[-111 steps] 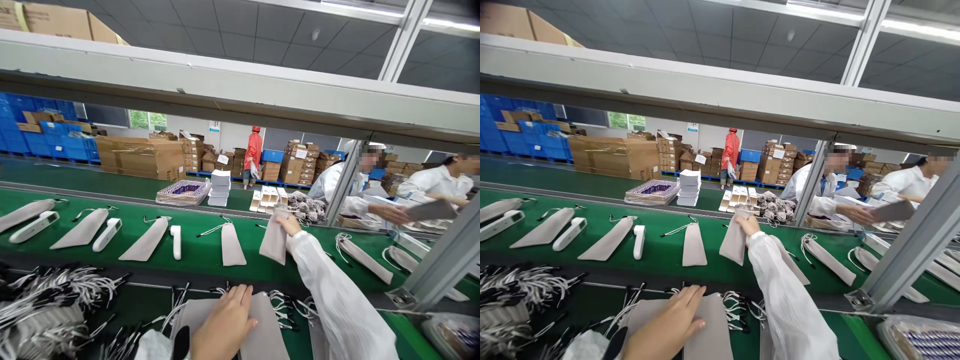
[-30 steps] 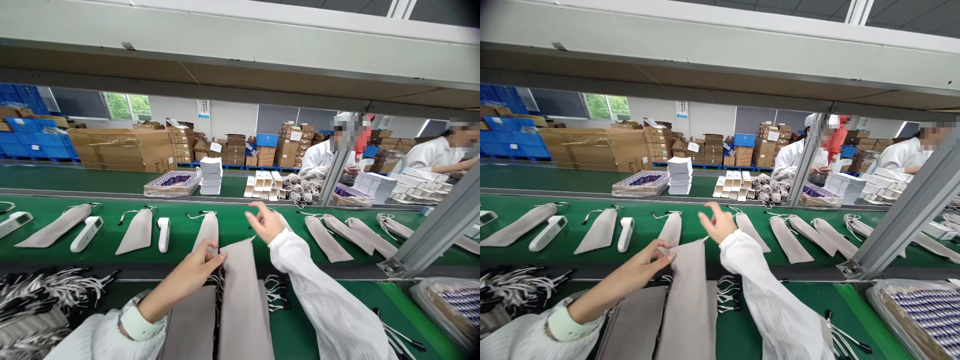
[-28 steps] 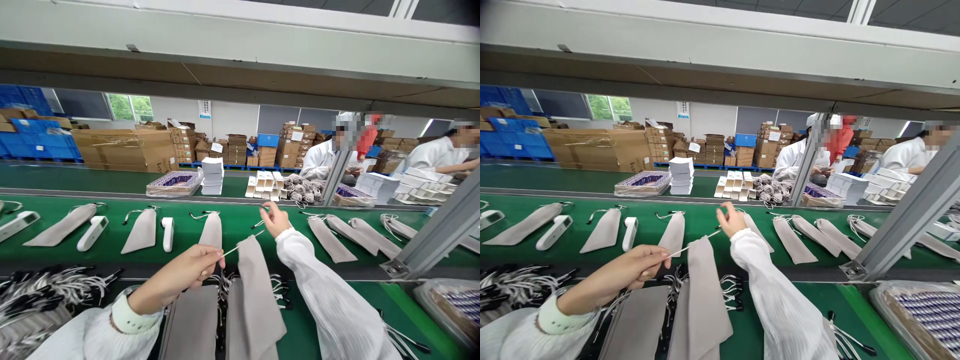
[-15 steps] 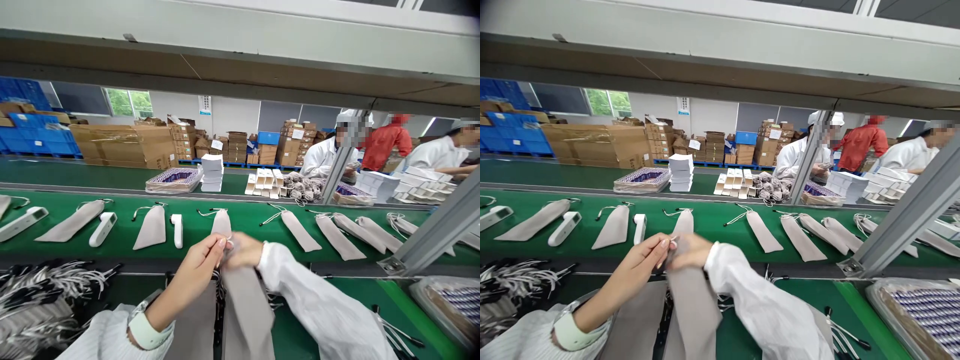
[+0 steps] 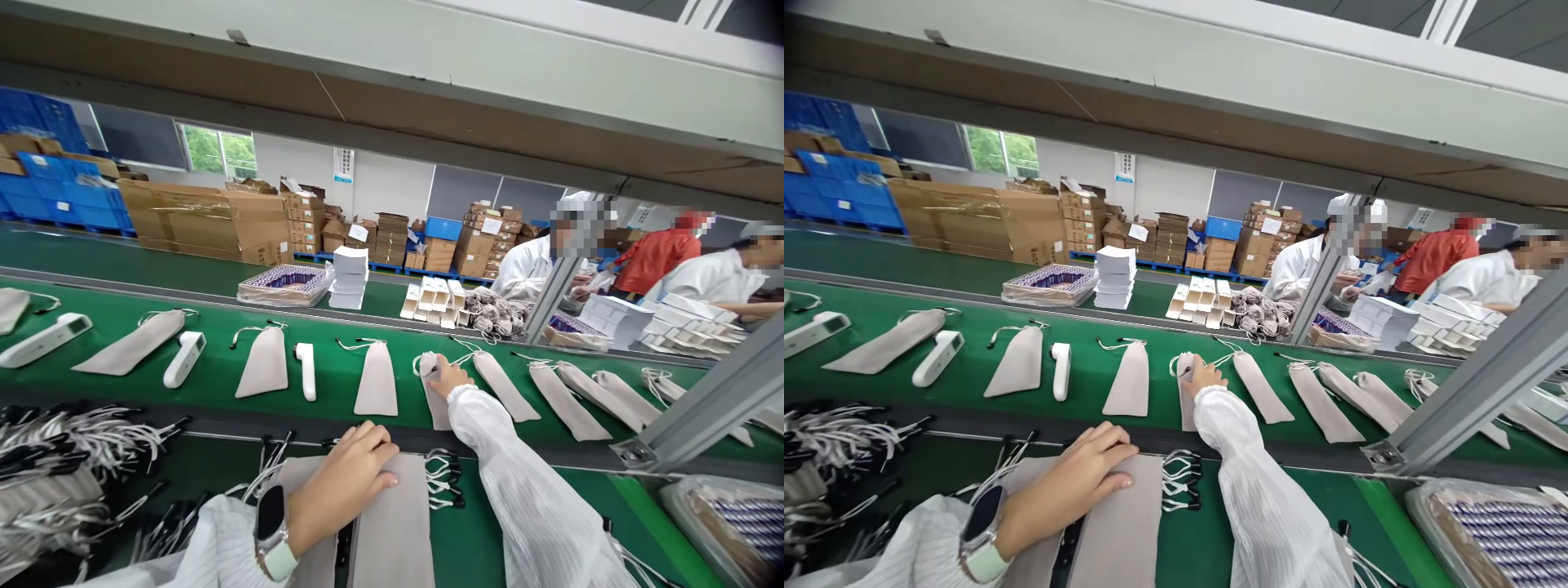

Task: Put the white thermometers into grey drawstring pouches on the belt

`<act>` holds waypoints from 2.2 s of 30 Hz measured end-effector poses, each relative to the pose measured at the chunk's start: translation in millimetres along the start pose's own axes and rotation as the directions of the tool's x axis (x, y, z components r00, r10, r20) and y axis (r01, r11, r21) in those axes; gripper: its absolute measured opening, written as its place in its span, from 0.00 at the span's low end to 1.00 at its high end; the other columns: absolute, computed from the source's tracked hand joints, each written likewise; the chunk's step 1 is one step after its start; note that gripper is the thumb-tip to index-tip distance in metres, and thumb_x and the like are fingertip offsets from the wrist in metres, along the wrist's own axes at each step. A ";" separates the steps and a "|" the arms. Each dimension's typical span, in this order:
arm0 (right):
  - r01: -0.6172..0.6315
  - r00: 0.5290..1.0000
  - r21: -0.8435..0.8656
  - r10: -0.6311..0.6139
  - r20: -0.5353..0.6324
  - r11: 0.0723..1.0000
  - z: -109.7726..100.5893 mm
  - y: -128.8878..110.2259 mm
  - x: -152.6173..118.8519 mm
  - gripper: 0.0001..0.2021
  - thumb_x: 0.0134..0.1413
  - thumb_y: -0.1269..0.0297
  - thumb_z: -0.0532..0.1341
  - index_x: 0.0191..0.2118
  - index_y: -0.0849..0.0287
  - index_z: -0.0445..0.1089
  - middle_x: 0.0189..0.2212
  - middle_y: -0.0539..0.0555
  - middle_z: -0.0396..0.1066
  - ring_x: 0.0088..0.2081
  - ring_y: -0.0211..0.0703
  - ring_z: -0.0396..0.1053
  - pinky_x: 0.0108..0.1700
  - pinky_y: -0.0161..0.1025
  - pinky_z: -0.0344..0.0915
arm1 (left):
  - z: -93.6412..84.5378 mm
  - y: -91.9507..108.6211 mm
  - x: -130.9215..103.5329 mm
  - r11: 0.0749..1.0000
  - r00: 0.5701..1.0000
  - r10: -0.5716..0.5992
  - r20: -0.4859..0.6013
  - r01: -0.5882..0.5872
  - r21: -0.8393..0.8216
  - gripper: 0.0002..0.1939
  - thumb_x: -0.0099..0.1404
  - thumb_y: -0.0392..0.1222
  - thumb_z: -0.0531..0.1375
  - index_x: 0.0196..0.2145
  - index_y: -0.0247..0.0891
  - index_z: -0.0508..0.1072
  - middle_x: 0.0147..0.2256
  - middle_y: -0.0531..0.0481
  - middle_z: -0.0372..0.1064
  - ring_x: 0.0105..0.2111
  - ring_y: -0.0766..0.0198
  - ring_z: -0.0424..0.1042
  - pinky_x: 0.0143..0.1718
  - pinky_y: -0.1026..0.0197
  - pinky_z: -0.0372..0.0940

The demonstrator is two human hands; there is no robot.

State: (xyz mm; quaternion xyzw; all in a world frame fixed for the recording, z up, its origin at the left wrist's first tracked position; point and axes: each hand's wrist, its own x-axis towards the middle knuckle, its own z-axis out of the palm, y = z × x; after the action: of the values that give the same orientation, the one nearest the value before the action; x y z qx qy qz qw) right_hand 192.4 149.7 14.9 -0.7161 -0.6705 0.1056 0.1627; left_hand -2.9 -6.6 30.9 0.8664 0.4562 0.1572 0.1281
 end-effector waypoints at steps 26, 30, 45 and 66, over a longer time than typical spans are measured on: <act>-0.044 0.890 0.785 -0.333 0.311 0.618 21.2 -98.4 -27.0 0.30 0.42 0.68 0.59 0.52 0.54 0.44 0.30 0.50 0.65 0.31 0.41 0.68 0.31 0.44 0.65 | -6.6 -7.4 -3.9 0.951 0.960 -0.263 0.097 0.275 -0.139 0.07 0.48 0.34 0.56 0.28 0.38 0.61 0.31 0.51 0.62 0.37 0.59 0.60 0.43 0.55 0.54; -0.285 0.838 0.949 -0.446 0.315 0.134 -15.9 -66.2 -51.9 0.36 0.31 0.68 0.66 0.48 0.49 0.47 0.28 0.45 0.64 0.31 0.40 0.68 0.34 0.44 0.65 | -10.8 -6.6 -2.2 0.945 0.952 -0.285 0.111 0.298 -0.133 0.03 0.50 0.37 0.55 0.24 0.38 0.61 0.29 0.51 0.61 0.37 0.56 0.58 0.42 0.54 0.53; -0.275 0.873 0.960 -0.408 0.268 0.044 -30.6 -55.1 -53.5 0.26 0.39 0.58 0.63 0.44 0.47 0.49 0.26 0.46 0.65 0.28 0.41 0.69 0.30 0.44 0.65 | -30.1 1.7 6.8 0.871 0.977 -0.214 -0.015 0.184 -0.455 0.13 0.61 0.47 0.47 0.22 0.38 0.54 0.23 0.57 0.51 0.23 0.69 0.53 0.23 0.67 0.48; -0.034 0.824 0.830 -0.455 0.338 0.556 -23.9 -48.9 -68.2 0.29 0.46 0.40 0.47 0.36 0.63 0.69 0.16 0.47 0.60 0.11 0.25 0.44 0.13 0.28 0.41 | -37.7 -0.5 6.1 0.849 0.884 -0.397 -0.247 0.252 -0.464 0.15 0.62 0.50 0.44 0.25 0.38 0.60 0.28 0.54 0.53 0.29 0.65 0.58 0.32 0.64 0.55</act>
State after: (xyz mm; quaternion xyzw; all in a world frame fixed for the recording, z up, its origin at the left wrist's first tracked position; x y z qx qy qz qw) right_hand 150.6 82.1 50.8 -0.4154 -0.6486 0.5656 0.2947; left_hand -14.7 1.7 66.3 0.6877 0.5683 0.3716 0.2568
